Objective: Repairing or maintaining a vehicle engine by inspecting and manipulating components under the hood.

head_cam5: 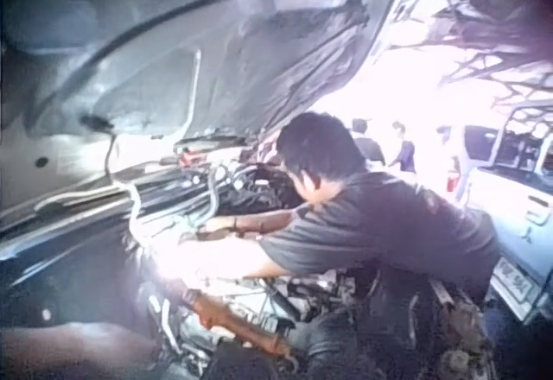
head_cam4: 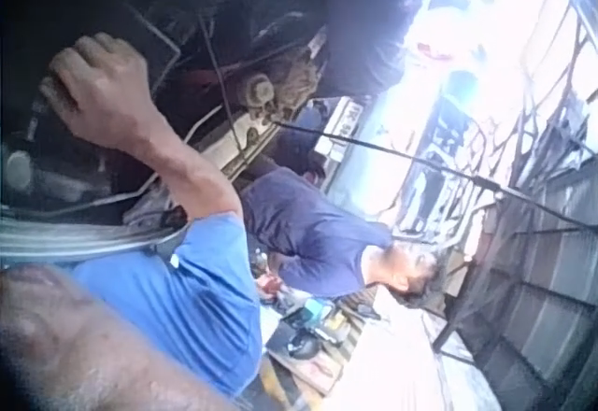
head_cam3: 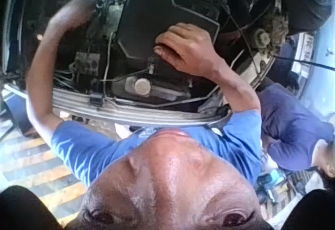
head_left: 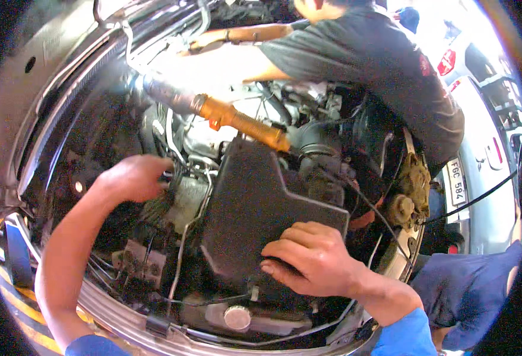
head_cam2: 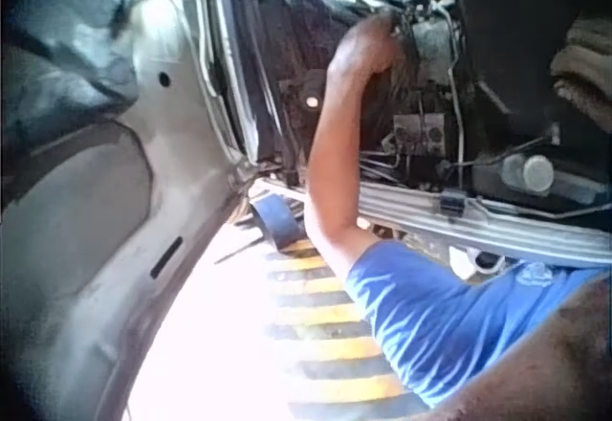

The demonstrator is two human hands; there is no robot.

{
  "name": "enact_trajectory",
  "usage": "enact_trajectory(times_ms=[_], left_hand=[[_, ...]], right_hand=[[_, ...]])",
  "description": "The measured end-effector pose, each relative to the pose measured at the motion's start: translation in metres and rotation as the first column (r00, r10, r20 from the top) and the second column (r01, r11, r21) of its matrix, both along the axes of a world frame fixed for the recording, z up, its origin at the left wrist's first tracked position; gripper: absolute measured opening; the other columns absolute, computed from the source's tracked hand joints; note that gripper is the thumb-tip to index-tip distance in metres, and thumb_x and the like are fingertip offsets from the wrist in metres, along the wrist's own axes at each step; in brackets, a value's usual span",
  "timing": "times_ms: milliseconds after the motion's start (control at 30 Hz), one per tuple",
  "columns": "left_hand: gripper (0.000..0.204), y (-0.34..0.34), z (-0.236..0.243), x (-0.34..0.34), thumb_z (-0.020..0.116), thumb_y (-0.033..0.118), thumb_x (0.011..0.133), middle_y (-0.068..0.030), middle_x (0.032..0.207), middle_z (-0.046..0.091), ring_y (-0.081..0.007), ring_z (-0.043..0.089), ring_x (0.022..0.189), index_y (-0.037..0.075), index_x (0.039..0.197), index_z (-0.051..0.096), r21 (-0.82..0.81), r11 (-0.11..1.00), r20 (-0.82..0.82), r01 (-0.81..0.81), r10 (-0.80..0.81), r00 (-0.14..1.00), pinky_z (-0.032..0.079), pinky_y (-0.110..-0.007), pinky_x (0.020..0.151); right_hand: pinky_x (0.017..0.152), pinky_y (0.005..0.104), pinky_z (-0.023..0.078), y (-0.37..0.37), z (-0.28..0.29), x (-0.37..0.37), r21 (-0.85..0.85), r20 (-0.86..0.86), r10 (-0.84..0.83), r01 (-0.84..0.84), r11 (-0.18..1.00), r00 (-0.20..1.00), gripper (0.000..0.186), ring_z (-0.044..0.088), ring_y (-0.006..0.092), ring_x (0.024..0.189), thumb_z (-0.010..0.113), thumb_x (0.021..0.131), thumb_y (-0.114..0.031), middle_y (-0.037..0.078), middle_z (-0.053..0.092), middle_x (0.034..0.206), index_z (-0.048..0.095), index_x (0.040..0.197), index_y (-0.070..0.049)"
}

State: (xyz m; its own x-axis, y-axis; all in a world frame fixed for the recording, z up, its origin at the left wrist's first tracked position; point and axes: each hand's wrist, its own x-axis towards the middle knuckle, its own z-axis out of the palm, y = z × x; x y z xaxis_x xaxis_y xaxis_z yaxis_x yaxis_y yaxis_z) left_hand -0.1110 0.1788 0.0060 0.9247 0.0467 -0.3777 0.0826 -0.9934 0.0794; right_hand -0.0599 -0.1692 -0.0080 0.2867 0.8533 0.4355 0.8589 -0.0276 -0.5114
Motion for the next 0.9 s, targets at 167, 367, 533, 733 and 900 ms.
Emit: enact_trajectory(times_ms=[167,367,533,733,900], left_hand=[[0.041,0.004,0.002,0.004,0.065,0.021,0.080,-0.0227,0.111,0.065,-0.0392,0.061,0.108,0.007,0.119,0.059,0.033,0.999,0.001,-0.023,0.023,1.000,0.048,-0.048,0.092],[0.043,-0.001,0.008,0.001,0.064,0.021,0.080,-0.0221,0.110,0.065,-0.0386,0.060,0.108,0.005,0.120,0.059,0.050,0.996,0.095,-0.074,0.069,0.993,0.048,-0.047,0.093],[0.046,0.002,0.004,0.005,0.067,0.019,0.081,-0.0240,0.109,0.065,-0.0397,0.061,0.107,0.004,0.124,0.058,0.089,0.991,0.056,-0.100,0.095,0.994,0.048,-0.046,0.094],[0.047,0.015,-0.002,-0.005,0.067,0.020,0.084,-0.0239,0.117,0.063,-0.0389,0.058,0.114,0.001,0.126,0.055,0.050,0.997,0.037,-0.061,0.059,0.998,0.046,-0.045,0.097],[0.047,0.015,-0.001,-0.003,0.065,0.023,0.084,-0.0239,0.119,0.062,-0.0383,0.057,0.115,0.004,0.126,0.055,0.086,0.994,0.036,-0.062,0.059,0.998,0.046,-0.045,0.097]], right_hand=[[0.063,0.0402,0.052,-0.002,0.004,0.003,-0.048,-0.043,0.028,-0.031,0.998,0.999,0.018,0.063,0.0304,0.072,0.067,0.086,-0.025,0.009,0.061,0.079,0.061,0.090,-0.008],[0.064,0.0400,0.052,0.023,0.045,-0.009,-0.084,-0.168,0.200,-0.216,0.973,0.965,0.017,0.063,0.0292,0.073,0.067,0.084,-0.020,0.010,0.059,0.078,0.059,0.090,-0.007],[0.059,0.0474,0.055,0.066,0.102,-0.041,0.268,0.042,0.359,-0.357,0.895,0.932,0.013,0.067,0.0328,0.069,0.062,0.076,-0.015,0.016,0.067,0.075,0.066,0.077,-0.002],[0.058,0.0448,0.054,0.082,0.112,-0.045,0.202,0.125,0.419,-0.437,0.877,0.899,0.013,0.066,0.0306,0.068,0.062,0.076,-0.015,0.014,0.066,0.074,0.065,0.078,-0.003],[0.056,0.0426,0.053,0.074,0.105,-0.037,0.030,0.218,0.420,-0.436,0.899,0.881,0.012,0.066,0.0288,0.067,0.062,0.076,-0.015,0.012,0.064,0.073,0.065,0.078,-0.004]])
